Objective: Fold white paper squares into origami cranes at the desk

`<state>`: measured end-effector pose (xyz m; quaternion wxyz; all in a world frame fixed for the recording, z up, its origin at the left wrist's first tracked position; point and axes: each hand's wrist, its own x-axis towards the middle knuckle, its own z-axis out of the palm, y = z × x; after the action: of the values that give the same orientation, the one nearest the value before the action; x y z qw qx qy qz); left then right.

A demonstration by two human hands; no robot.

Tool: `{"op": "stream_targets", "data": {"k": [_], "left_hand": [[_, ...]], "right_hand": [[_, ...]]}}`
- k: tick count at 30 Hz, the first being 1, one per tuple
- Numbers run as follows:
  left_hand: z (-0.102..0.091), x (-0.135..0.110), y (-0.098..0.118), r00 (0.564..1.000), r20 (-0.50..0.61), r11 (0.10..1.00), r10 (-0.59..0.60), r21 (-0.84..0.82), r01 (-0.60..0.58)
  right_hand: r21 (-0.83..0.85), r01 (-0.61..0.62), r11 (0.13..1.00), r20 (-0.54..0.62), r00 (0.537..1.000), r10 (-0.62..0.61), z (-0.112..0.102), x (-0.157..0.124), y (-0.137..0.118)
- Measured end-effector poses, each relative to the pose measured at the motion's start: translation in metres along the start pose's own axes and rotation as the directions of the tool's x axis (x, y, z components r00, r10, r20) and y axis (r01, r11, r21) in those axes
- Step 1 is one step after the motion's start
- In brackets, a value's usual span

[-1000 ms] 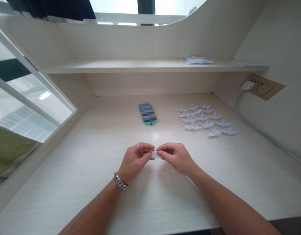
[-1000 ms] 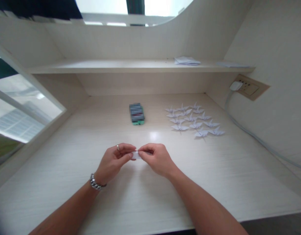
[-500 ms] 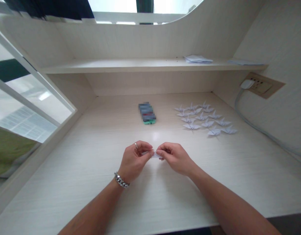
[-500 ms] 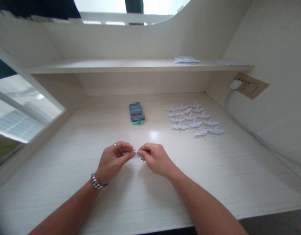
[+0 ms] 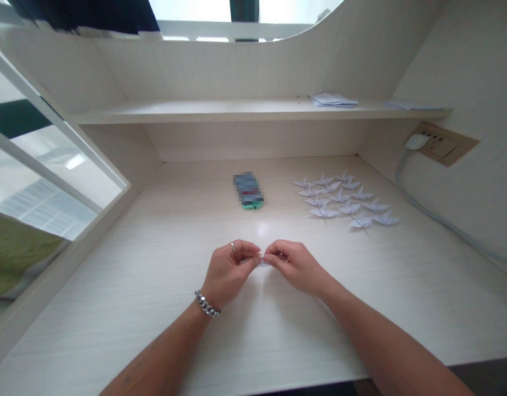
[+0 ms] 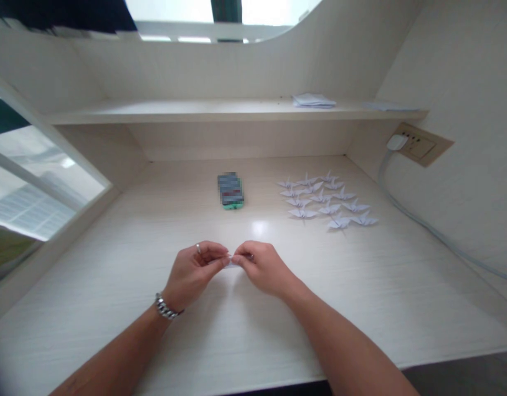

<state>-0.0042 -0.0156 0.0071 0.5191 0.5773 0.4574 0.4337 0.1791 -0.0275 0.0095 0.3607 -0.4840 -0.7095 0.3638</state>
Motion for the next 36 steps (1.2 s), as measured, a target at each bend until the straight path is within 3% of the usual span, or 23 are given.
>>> {"op": "stream_targets", "data": {"k": [7, 11, 15, 24, 29, 33, 36], "left_hand": [[-0.006, 0.003, 0.003, 0.987, 0.145, 0.997, -0.068, 0.044, 0.062], [-0.004, 0.004, 0.002, 0.985, 0.172, 0.937, 0.007, 0.344, -0.066], [-0.002, 0.002, 0.002, 0.979, 0.189, 0.89, 0.074, 0.43, -0.15], [-0.006, 0.003, 0.007, 0.987, 0.155, 0.915, 0.043, 0.39, -0.101], [-0.014, 0.006, 0.005, 0.997, 0.072, 0.961, 0.02, 0.273, -0.039], [-0.012, 0.006, 0.003, 0.996, 0.086, 0.967, -0.005, 0.253, -0.017], [-0.007, 0.005, 0.002, 0.989, 0.147, 0.978, -0.021, 0.21, -0.011]], "right_hand": [[-0.061, -0.015, 0.998, 0.018, 1.0, 0.016, 0.0, 0.001, -0.002], [-0.066, 0.001, 0.998, 0.026, 1.0, 0.0, 0.001, 0.001, 0.0], [-0.049, 0.009, 0.999, 0.033, 0.999, -0.008, 0.002, 0.0, 0.001], [-0.101, -0.02, 0.995, 0.108, 0.994, 0.031, -0.013, 0.0, 0.001], [-0.158, -0.034, 0.987, 0.024, 0.999, 0.038, -0.026, 0.0, 0.01], [0.006, 0.001, 1.0, 0.02, 1.0, -0.001, -0.019, 0.0, 0.008], [-0.024, 0.019, 1.0, 0.05, 0.999, -0.018, -0.009, -0.001, 0.002]]}}
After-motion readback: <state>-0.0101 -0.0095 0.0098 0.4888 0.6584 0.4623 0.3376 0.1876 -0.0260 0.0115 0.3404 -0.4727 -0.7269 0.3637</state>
